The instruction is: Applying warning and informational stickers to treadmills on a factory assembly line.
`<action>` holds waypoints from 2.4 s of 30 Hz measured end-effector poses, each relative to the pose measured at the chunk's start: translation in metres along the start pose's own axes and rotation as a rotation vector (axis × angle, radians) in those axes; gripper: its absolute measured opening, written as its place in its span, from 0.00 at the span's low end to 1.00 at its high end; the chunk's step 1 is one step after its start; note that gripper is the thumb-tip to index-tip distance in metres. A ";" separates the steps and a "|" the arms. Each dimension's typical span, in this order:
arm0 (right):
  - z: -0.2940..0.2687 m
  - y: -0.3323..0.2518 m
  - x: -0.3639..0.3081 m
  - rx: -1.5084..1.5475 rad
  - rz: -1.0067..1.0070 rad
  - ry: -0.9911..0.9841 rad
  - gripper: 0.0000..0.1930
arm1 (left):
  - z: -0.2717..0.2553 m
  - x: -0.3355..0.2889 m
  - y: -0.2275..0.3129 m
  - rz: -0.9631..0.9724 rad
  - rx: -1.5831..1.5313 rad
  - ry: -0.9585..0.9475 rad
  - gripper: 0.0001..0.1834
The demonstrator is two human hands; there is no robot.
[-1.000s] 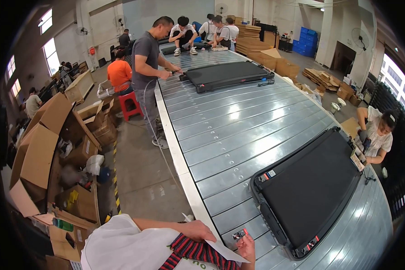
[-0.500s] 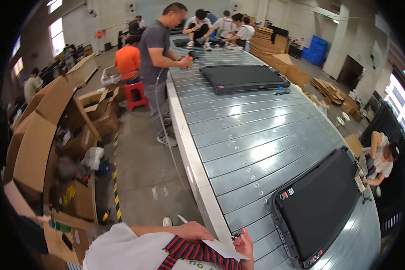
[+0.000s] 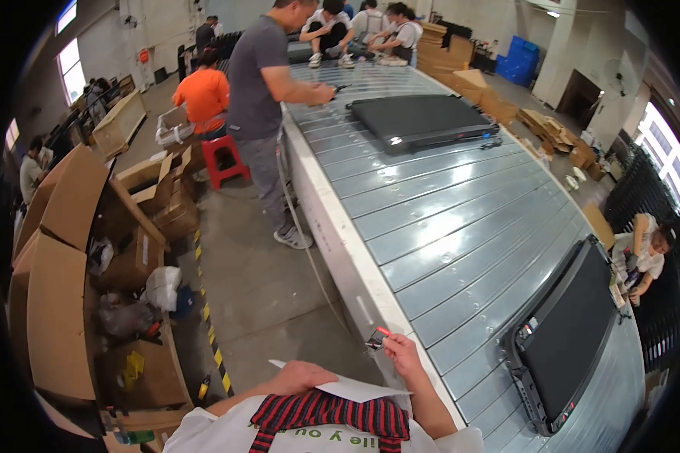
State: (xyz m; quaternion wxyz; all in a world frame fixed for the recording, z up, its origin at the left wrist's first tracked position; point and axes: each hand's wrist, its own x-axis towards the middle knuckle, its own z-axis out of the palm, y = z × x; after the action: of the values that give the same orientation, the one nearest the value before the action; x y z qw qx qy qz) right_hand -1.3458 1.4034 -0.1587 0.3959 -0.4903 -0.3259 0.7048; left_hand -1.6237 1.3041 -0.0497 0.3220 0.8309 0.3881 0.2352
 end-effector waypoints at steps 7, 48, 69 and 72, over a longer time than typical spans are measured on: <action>0.022 -0.011 0.054 0.050 -0.003 0.046 0.03 | -0.034 0.004 -0.056 -0.017 -0.063 0.013 0.17; 0.095 -0.261 0.473 0.188 -0.207 0.623 0.05 | -0.352 0.510 -0.432 0.369 0.308 -0.446 0.10; 0.024 -0.390 0.737 0.141 -0.075 0.700 0.09 | -0.348 0.750 -0.551 0.365 0.360 -0.666 0.04; 0.008 -0.393 0.760 0.156 -0.019 0.676 0.09 | -0.340 0.784 -0.560 0.411 0.334 -0.595 0.06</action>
State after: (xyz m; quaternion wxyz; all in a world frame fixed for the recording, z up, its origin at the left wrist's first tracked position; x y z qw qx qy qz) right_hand -1.4162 2.2562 -0.1524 0.5245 -0.6610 -0.1260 0.5217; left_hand -1.6564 2.3238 -0.1093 0.2270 0.9640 0.1363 -0.0227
